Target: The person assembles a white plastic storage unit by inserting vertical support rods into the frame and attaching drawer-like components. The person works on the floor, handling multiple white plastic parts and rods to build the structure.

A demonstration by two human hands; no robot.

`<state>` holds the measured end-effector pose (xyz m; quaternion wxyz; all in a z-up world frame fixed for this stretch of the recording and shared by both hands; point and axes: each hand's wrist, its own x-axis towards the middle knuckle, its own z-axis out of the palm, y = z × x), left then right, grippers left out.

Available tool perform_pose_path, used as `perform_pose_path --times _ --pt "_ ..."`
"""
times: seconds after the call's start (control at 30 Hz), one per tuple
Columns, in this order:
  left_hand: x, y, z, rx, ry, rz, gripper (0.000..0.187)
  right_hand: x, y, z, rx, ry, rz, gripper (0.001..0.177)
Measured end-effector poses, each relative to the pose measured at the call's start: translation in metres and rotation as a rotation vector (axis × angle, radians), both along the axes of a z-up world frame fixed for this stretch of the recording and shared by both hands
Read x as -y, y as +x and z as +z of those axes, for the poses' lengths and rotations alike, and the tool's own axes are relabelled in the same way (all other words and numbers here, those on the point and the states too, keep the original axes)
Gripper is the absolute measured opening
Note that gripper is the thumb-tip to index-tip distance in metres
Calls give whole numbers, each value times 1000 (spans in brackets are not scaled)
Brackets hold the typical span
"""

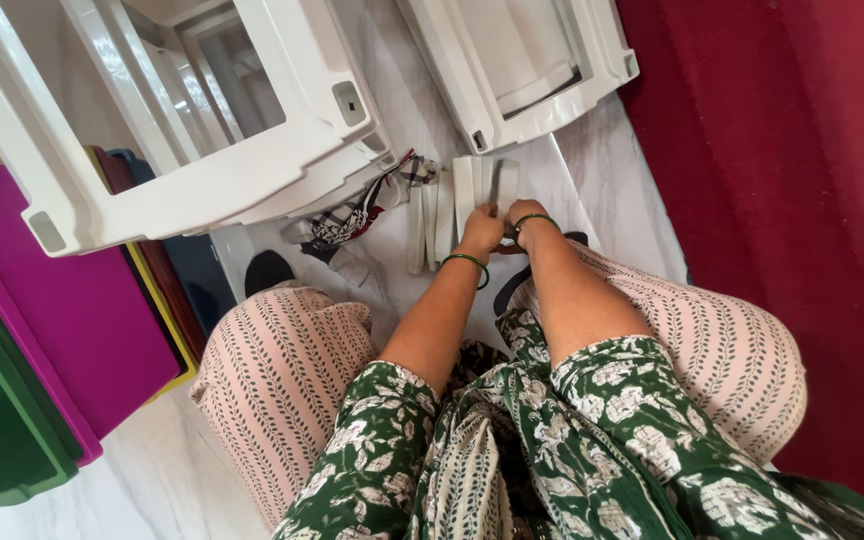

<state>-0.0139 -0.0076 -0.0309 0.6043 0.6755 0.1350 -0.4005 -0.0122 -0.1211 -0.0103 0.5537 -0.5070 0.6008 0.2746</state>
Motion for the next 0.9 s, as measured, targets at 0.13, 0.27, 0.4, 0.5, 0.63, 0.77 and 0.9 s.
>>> perform_pose_path --times 0.13,0.27,0.4,0.5,0.63,0.77,0.9 --pt "2 -1 7 -174 31 -96 50 0 4 -12 72 -40 163 40" --pt "2 1 30 -249 48 -120 63 1 4 -19 156 -45 93 52" --pt "1 6 42 -229 19 -103 70 2 6 -10 171 -9 -74 60" --pt "0 11 41 -202 -24 -64 60 0 13 -2 174 -17 0 51" --pt "6 22 48 -114 -96 43 46 15 38 6 246 -110 263 29" --pt "20 50 99 216 -161 170 34 30 83 42 552 -626 636 25" --pt "11 101 207 551 -152 175 43 14 135 142 1021 -274 -22 27"
